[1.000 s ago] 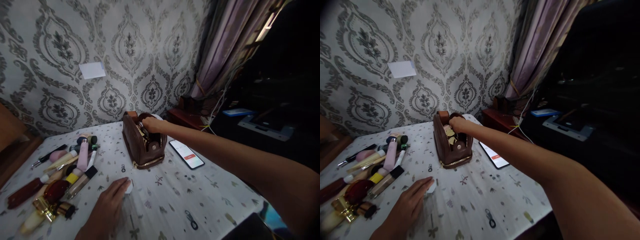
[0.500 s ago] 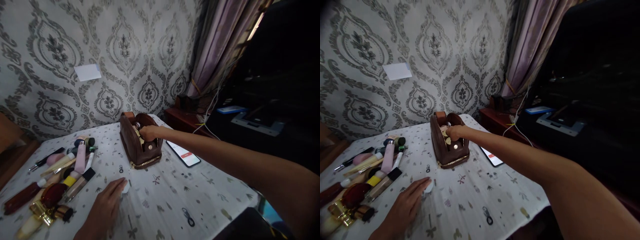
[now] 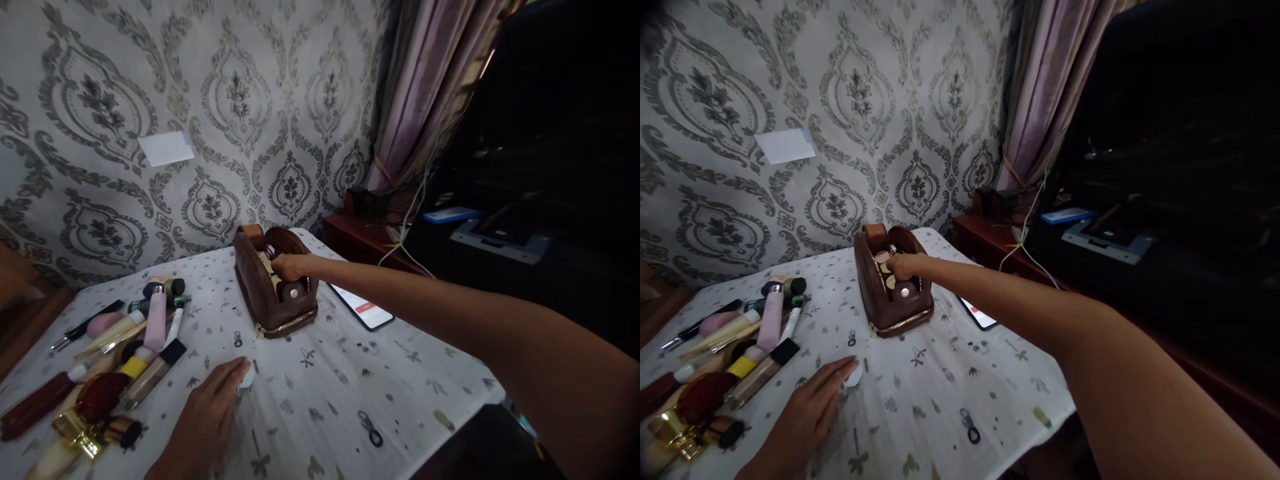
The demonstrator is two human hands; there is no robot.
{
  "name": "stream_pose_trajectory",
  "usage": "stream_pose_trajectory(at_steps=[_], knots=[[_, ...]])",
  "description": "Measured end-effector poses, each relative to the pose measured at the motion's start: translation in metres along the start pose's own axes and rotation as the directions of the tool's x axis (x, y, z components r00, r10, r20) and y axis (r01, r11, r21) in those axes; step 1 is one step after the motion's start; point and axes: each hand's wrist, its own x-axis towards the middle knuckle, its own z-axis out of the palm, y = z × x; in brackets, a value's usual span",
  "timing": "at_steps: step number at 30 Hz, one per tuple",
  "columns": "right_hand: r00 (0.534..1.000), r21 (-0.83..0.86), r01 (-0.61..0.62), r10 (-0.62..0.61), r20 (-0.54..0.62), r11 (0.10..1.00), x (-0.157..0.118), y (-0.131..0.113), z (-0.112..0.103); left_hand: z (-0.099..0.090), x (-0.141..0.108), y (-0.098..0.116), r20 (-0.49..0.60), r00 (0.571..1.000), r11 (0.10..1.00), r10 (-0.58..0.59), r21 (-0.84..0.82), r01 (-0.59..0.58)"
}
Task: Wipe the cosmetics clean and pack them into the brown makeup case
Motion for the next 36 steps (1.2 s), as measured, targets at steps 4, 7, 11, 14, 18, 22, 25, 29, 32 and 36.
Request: stream_pose_trajectory(at_steps=[4, 7, 11, 14, 18, 22, 25, 29, 32, 36], knots=[[0.999, -0.039, -0.037, 0.036, -0.024, 0.999, -0.004, -0.002, -0.014, -0.001, 0.0, 0.001, 0.014, 1.0, 1.0, -0.01, -0.013, 0.01], [0.99, -0.034, -0.073, 0.069, -0.126, 0.997, 0.001, 0.001, -0.031, -0.003, 0.001, 0.001, 0.021, 1.0, 1.0, 0.005, -0.002, -0.005], [0.947, -0.006, -0.157, 0.149, -0.284, 0.988, 0.017, 0.006, -0.04, -0.002, 0.002, 0.001, -0.002, 1.0, 1.0, -0.002, 0.008, 0.002], [0.941, 0.011, -0.182, 0.177, -0.289, 0.983, 0.033, 0.007, -0.035, 0.0, 0.0, 0.0, 0.019, 1.0, 1.0, -0.009, 0.016, 0.009], [0.94, 0.029, -0.204, 0.203, -0.275, 0.979, 0.051, 0.011, -0.026, 0.0, 0.0, -0.001, 0.034, 0.999, 0.999, 0.016, 0.037, -0.018], [0.93, 0.04, -0.24, 0.242, -0.276, 0.97, 0.063, 0.019, -0.021, -0.001, 0.002, 0.0, 0.034, 0.998, 0.997, 0.049, 0.052, -0.05], [0.927, 0.031, -0.255, 0.253, -0.278, 0.967, 0.067, 0.023, -0.02, -0.002, 0.003, 0.0, 0.036, 0.998, 0.997, 0.058, 0.054, -0.06], [0.926, 0.003, -0.25, 0.24, -0.293, 0.968, 0.069, 0.024, -0.019, -0.002, 0.004, -0.001, 0.046, 0.997, 0.997, 0.054, 0.045, -0.056], [0.925, -0.029, -0.245, 0.225, -0.305, 0.969, 0.069, 0.021, -0.019, -0.001, 0.004, -0.002, 0.041, 0.996, 0.996, 0.074, 0.051, -0.077], [0.926, -0.082, -0.247, 0.21, -0.314, 0.966, 0.07, 0.014, -0.021, 0.0, 0.003, -0.002, 0.042, 0.998, 0.998, 0.055, 0.038, -0.056]])
